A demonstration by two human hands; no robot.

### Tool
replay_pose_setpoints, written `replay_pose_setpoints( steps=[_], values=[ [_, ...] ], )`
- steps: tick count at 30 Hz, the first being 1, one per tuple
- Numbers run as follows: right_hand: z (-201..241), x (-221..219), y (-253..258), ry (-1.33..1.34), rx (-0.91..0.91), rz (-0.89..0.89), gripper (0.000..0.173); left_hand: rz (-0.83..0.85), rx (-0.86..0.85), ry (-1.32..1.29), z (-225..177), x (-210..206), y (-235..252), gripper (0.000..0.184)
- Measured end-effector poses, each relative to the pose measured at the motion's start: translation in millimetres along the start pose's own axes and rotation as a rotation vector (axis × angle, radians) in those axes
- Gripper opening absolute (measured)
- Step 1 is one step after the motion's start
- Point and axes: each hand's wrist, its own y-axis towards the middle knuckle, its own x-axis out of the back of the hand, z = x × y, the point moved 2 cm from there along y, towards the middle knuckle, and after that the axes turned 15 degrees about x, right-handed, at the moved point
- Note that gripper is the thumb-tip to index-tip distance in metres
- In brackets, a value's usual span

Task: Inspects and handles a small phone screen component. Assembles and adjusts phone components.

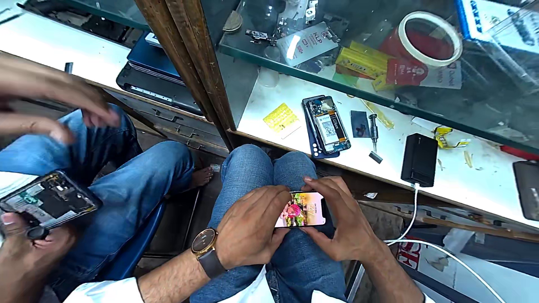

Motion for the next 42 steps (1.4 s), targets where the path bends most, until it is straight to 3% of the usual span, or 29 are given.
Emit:
replay_pose_setpoints(
  steps=[42],
  values=[
    [-6.8,-4.3,-1.8,-0.003,0.089,-0.055,0.071,-0.031,0.027,-0.017,-0.7,-3.9,-2.5,0.049]
  ],
)
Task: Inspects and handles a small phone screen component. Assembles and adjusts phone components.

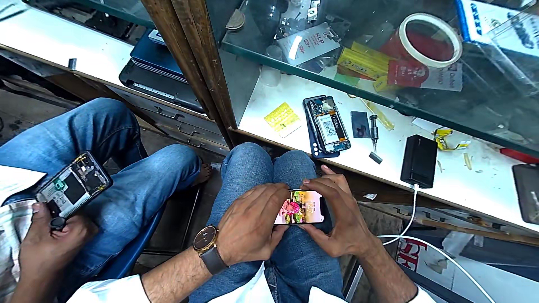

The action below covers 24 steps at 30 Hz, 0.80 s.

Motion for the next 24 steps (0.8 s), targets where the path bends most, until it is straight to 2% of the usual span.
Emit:
replay_pose_setpoints(
  steps=[17,20,24],
  values=[
    [0.4,1.0,-1.0,-0.016,0.001,0.007,0.066,0.005,-0.004,0.023,0.0,-1.1,-0.5,0.049],
    [5.7,1.0,-7.1,-0.040,-0.055,0.010,0.061,0.007,-0.006,0.019,0.1,-0.7,0.2,0.049],
    [18.8,-4.0,-23.8,-0.161,-0.161,-0.089,0.056,-0.001,0.001,0.023,0.2,-1.1,-0.7,0.051]
  ],
)
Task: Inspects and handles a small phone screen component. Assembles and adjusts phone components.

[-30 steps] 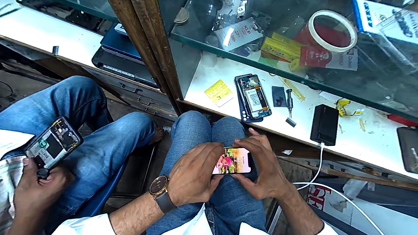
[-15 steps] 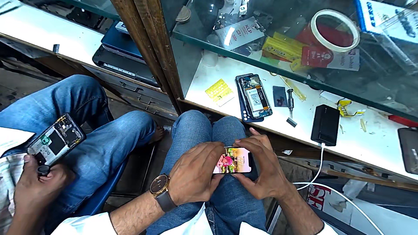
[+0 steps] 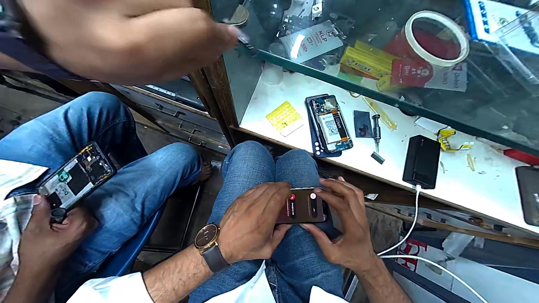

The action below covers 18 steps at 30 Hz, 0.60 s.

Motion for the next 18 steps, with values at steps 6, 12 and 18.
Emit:
replay_pose_setpoints(
  steps=[6,12,18],
  values=[
    [3.9,0.2,-8.4,-0.082,-0.049,-0.030,0.047,0.005,-0.010,0.001,0.9,-0.5,0.1,0.051],
    [17.6,-2.7,-15.1,-0.046,0.029,-0.167,0.018,-0.001,-0.012,-0.006,-0.4,0.6,0.9,0.046],
    [32.9,-1.2,-13.8,-0.069,-0.318,-0.176,0.050,-0.005,-0.021,-0.008,0.7,2.1,-0.1,0.046]
  ],
)
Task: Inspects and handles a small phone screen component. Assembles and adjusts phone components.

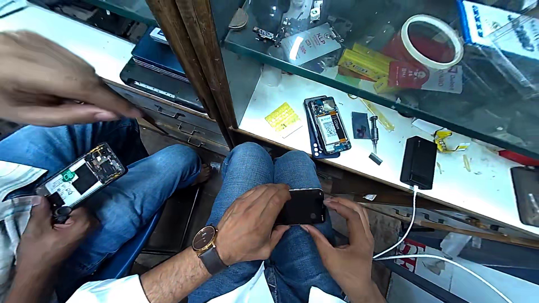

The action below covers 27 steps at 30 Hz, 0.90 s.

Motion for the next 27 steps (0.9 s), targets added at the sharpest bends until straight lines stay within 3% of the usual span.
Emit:
replay_pose_setpoints(
  steps=[14,21,27],
  values=[
    [24.2,12.0,6.7,0.176,-0.279,-0.045,0.054,0.005,-0.019,0.013,-0.6,0.9,0.7,0.045],
    [16.9,13.0,8.1,0.257,-0.294,0.002,0.052,0.048,-0.057,0.034,-1.4,7.2,6.5,0.042],
    [9.9,18.5,13.2,0.206,-0.195,0.064,0.036,0.109,-0.125,0.102,-5.8,15.3,15.1,0.041]
  ],
)
